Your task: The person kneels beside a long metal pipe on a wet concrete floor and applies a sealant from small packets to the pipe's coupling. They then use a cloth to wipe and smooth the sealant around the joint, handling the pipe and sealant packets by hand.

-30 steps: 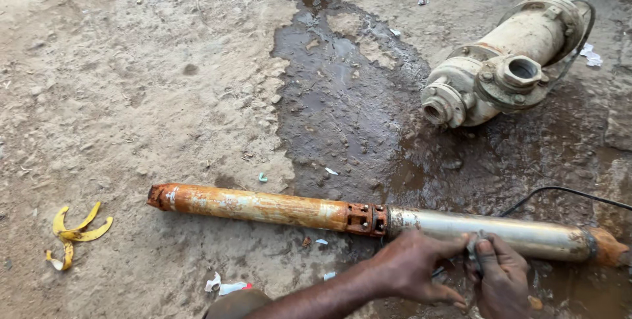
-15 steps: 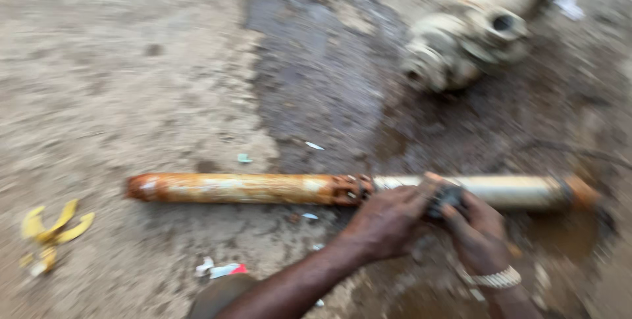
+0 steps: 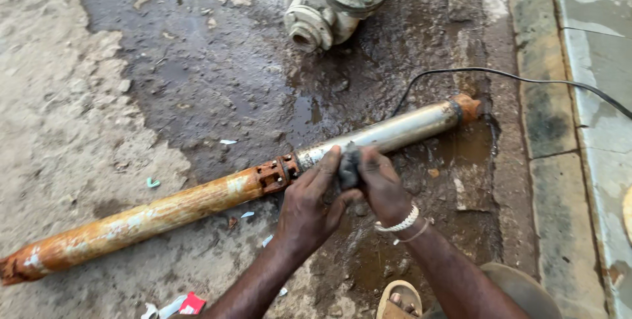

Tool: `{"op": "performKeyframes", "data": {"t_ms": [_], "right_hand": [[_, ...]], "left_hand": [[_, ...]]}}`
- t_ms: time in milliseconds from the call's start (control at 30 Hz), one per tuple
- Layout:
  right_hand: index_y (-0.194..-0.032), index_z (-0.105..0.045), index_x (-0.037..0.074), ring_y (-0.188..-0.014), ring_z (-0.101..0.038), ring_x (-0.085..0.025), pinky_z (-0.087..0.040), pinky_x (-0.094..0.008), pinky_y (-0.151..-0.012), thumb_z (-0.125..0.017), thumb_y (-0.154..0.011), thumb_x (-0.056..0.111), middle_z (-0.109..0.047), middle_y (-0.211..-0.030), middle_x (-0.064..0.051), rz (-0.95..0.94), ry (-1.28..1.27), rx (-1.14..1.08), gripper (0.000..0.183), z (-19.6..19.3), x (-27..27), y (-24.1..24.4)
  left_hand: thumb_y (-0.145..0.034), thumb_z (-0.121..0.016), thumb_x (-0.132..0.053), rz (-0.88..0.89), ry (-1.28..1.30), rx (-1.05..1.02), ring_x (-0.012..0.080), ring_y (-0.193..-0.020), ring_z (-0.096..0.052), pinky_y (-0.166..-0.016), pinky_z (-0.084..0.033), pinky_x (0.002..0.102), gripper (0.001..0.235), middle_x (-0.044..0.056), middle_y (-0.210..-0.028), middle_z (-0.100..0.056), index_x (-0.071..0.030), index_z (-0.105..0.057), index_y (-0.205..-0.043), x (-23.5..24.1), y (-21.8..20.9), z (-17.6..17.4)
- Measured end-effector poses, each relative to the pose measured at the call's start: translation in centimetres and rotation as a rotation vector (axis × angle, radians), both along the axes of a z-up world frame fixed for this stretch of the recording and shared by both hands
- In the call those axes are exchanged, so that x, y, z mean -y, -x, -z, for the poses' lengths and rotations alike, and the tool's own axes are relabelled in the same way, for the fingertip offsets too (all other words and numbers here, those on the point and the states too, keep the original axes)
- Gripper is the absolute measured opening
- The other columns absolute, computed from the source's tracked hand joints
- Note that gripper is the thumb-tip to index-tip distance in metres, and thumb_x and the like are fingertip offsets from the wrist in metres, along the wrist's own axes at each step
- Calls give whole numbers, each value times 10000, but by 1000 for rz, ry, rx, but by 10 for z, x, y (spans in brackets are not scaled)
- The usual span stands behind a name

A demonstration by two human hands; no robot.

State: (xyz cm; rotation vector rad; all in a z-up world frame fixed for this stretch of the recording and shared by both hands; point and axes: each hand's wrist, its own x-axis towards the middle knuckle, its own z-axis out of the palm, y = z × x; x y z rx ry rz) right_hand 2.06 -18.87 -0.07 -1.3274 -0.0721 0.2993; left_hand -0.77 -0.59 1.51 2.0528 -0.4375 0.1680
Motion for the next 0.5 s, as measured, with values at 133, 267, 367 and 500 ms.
{"op": "performKeyframes", "data": {"t_ms": [133, 267, 367, 500], "right_hand": [[-1180, -645, 0, -999, -710, -200, -602, -346, -893, -325, -1057, 498, -722, -1079, -129, -175, -183, -42, 605, -12, 2, -1], [-1202, -629, -57, -1108, -710, -290, -584, -477, -1023, -355, -1159, 401, -713, -1159, -187, -234, -392, -146, 536, -9, -5, 11], [-1226, -631, -54, -1125, -704, -304, -568, -503, -1046, -379, -1129, 396, -713, -1172, -196, -227, -456, -245, 525, -4, -13, 18], [-1224, -651, -39, -1136, -704, -308, -556, -502, -1041, -428, -1053, 395, -722, -1184, -209, -266, -425, -320, 518, -5, -19, 22]], "left_hand": [[-909, -723, -338, -18, 43, 221, 315, -1112, -739, -912, -628, 396, 623, 218, -1355, -681, -48, -579, -1441, -13, -11, 4], [-970, -714, -308, -47, 126, 449, 286, -1119, -754, -968, -631, 397, 331, 151, -1242, -742, -82, -710, -1212, -21, -15, 11], [-1026, -692, -252, -82, 239, 405, 216, -1008, -780, -900, -662, 352, 170, 93, -1066, -786, -90, -745, -1030, -16, -16, 19], [-1035, -645, -245, -164, 336, 85, 146, -755, -764, -667, -674, 289, 253, 62, -834, -770, -77, -737, -870, -9, -19, 28]]}}
